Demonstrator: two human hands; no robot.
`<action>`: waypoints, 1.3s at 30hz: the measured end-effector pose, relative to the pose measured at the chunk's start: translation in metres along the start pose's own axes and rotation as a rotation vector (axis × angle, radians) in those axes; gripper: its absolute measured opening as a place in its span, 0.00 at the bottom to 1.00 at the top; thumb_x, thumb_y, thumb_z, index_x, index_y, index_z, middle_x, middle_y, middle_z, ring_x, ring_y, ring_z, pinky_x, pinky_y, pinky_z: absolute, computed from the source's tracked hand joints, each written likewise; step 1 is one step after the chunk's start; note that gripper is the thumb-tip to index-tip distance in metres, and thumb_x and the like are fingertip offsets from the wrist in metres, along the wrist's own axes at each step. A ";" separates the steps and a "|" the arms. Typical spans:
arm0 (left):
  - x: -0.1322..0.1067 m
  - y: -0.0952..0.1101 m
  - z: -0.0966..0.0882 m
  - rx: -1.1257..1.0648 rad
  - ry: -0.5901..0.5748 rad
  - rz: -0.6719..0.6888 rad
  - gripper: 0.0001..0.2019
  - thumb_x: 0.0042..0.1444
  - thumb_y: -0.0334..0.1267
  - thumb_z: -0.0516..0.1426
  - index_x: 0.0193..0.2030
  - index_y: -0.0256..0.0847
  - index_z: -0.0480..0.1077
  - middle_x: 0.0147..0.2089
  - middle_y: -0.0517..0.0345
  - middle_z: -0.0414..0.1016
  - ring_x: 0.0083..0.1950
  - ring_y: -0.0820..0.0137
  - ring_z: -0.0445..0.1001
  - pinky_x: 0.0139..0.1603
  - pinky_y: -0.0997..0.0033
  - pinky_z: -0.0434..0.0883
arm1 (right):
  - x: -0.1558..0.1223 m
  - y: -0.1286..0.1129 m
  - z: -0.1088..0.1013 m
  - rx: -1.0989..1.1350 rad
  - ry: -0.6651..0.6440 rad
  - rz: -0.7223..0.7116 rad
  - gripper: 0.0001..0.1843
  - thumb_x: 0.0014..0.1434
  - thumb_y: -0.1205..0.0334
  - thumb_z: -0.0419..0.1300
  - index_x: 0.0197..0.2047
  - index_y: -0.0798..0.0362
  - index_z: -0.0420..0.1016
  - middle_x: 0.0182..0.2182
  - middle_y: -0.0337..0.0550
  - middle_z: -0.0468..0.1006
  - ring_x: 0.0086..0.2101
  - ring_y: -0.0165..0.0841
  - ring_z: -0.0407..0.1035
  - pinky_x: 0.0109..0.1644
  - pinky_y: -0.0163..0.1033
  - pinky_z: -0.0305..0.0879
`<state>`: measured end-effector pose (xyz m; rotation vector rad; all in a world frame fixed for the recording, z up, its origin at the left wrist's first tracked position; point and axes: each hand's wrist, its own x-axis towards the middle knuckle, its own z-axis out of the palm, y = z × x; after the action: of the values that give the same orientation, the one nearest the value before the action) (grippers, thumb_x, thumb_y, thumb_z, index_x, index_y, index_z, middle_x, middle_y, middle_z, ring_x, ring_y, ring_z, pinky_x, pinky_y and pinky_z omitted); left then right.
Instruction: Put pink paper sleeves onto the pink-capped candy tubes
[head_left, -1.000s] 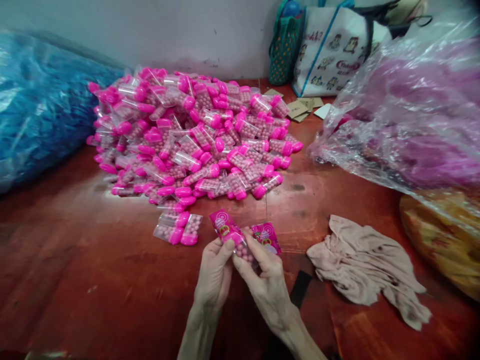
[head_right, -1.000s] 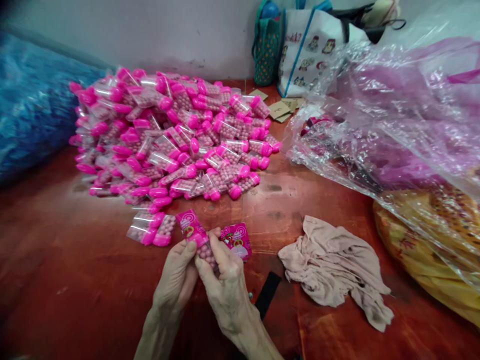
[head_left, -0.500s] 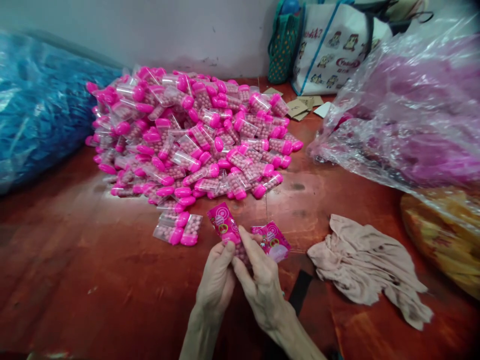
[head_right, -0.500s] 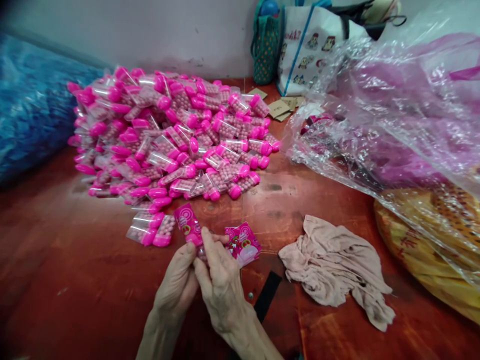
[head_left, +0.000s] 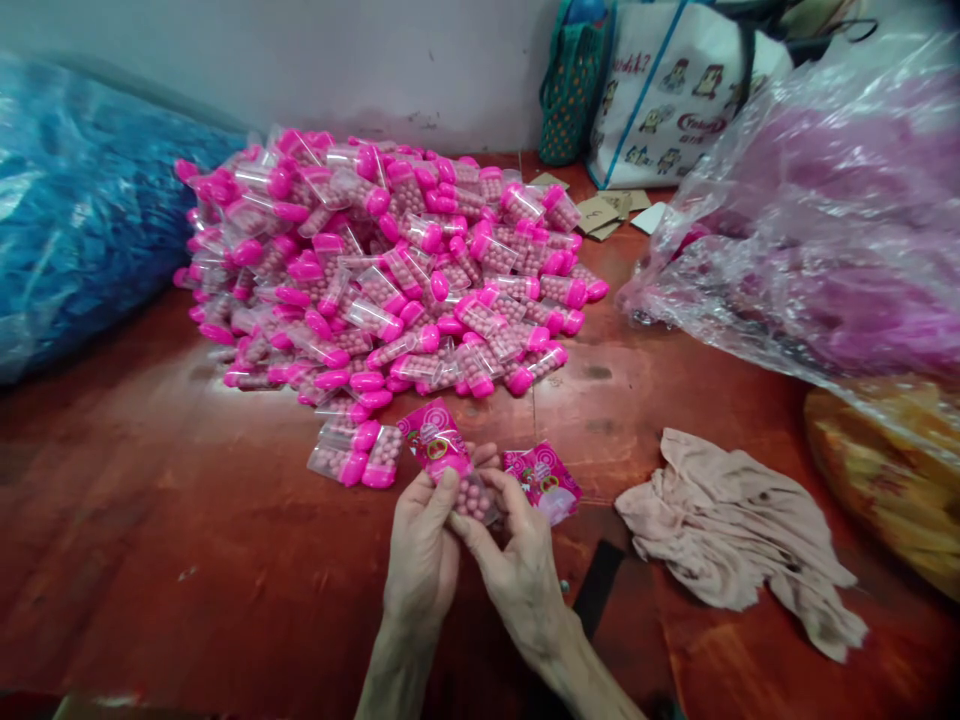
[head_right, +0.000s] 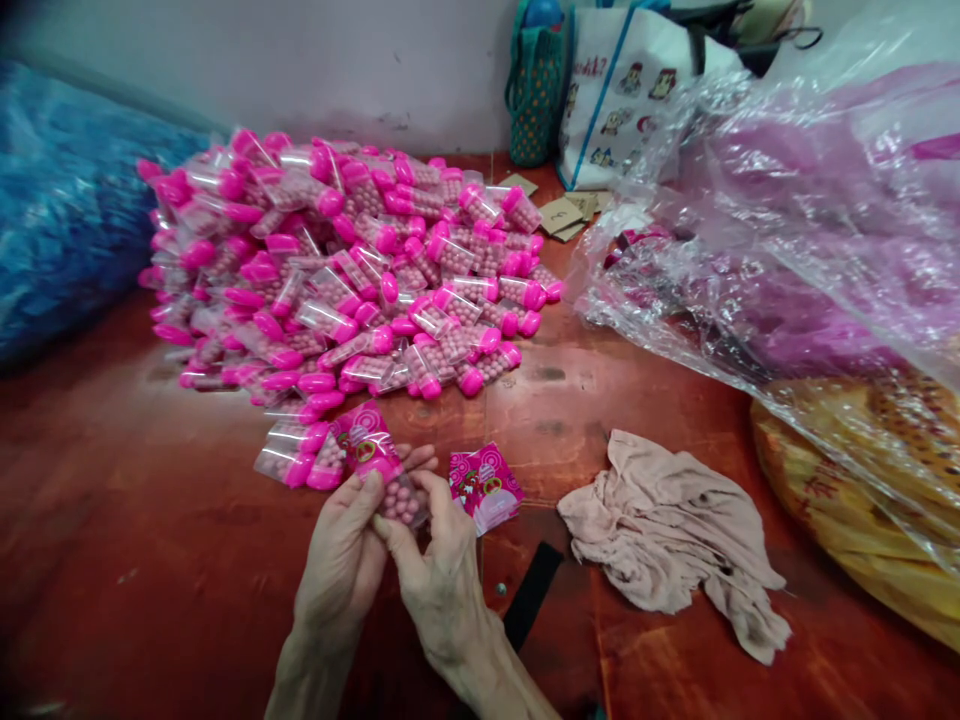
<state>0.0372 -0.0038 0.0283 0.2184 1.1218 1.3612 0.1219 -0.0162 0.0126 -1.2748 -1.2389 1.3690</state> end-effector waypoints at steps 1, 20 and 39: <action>0.000 0.002 -0.001 0.015 -0.004 0.004 0.09 0.50 0.34 0.58 0.39 0.35 0.73 0.39 0.48 0.76 0.41 0.64 0.74 0.43 0.66 0.70 | 0.001 -0.001 0.000 0.049 -0.034 0.052 0.13 0.55 0.60 0.58 0.44 0.53 0.67 0.35 0.40 0.75 0.33 0.30 0.70 0.36 0.32 0.66; -0.008 0.003 0.004 -0.012 -0.051 -0.032 0.17 0.54 0.45 0.52 0.44 0.35 0.72 0.44 0.44 0.75 0.44 0.61 0.73 0.45 0.63 0.69 | 0.003 -0.010 -0.009 0.425 -0.300 0.296 0.13 0.59 0.52 0.50 0.31 0.54 0.63 0.18 0.30 0.58 0.16 0.21 0.52 0.17 0.28 0.50; 0.000 0.004 -0.002 0.074 -0.091 -0.053 0.14 0.51 0.41 0.56 0.40 0.34 0.74 0.40 0.45 0.76 0.42 0.60 0.74 0.45 0.62 0.68 | -0.003 -0.008 -0.005 0.088 -0.088 0.234 0.14 0.59 0.52 0.50 0.31 0.54 0.66 0.21 0.34 0.64 0.22 0.25 0.57 0.23 0.30 0.53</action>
<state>0.0328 -0.0037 0.0301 0.2999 1.0955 1.2522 0.1271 -0.0176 0.0213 -1.3414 -1.1010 1.6442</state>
